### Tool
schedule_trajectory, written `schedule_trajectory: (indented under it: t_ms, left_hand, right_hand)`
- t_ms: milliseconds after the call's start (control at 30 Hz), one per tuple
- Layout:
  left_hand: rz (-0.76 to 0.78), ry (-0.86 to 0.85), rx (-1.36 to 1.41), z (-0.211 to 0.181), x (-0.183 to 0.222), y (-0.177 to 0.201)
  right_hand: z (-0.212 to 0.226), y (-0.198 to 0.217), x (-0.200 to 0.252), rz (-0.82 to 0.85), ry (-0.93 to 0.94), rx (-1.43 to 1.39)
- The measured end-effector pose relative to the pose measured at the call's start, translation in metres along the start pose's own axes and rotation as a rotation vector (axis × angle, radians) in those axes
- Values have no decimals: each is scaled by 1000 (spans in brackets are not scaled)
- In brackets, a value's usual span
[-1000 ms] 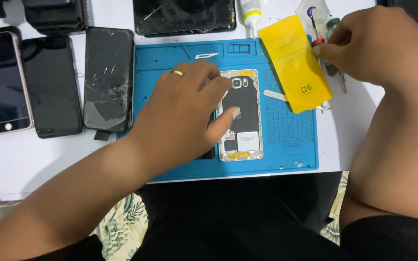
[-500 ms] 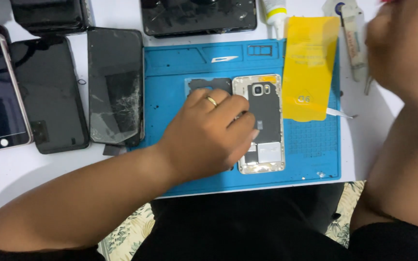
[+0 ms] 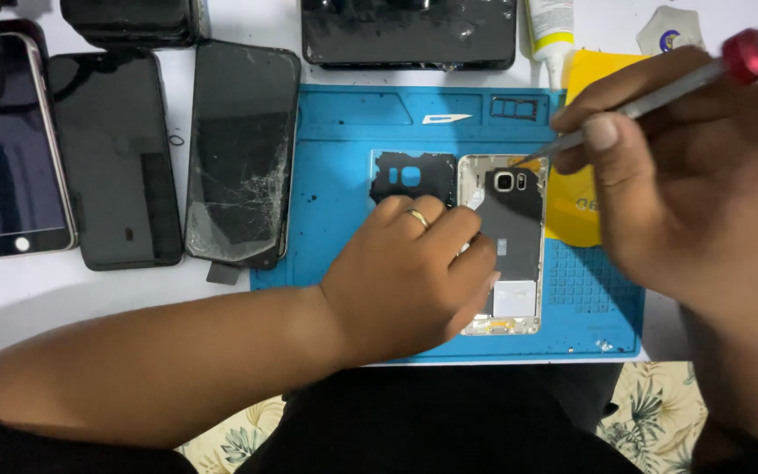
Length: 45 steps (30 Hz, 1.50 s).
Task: The person is disassembling a smartphone by prying off the back cover and removing internal screws using a screwdriver.
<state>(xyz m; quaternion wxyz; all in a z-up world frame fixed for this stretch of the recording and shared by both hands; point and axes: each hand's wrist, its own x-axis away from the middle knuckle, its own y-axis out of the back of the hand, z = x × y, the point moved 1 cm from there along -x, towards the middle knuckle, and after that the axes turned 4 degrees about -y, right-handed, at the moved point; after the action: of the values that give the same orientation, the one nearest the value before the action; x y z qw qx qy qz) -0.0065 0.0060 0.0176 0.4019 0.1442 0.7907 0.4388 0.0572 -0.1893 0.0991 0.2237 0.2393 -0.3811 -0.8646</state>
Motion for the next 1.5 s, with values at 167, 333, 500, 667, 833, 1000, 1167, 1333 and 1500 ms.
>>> schedule_trajectory:
  t_ms: [167, 333, 500, 667, 833, 1000, 1167, 1333, 1500]
  left_hand:
    - [45, -6, 1, -5, 3, 0]
    - [66, -37, 13, -5, 7, -3]
    - [17, -54, 51, -3, 5, -2]
    - [82, -45, 57, -2, 6, -4]
    - [89, -51, 73, 0, 4, -1]
    - [56, -54, 44, -1, 8, -5]
    - [74, -41, 40, -2, 8, -10]
    - [75, -22, 27, -3, 7, -8]
    - [76, -26, 73, -1, 7, -8]
  right_hand:
    - [-68, -38, 26, -196, 131, -242]
    - [-93, -40, 39, -247, 145, -205]
    - [-86, -39, 27, -155, 238, -106]
    - [-86, -43, 21, -169, 298, -124]
    - [-81, -44, 15, -192, 281, -154]
    - [-77, -39, 18, -122, 315, -163]
    - [-69, -32, 21, -109, 364, 53]
    - [-47, -29, 7, -131, 376, -5]
    - [-31, -15, 3, 45, 219, 40]
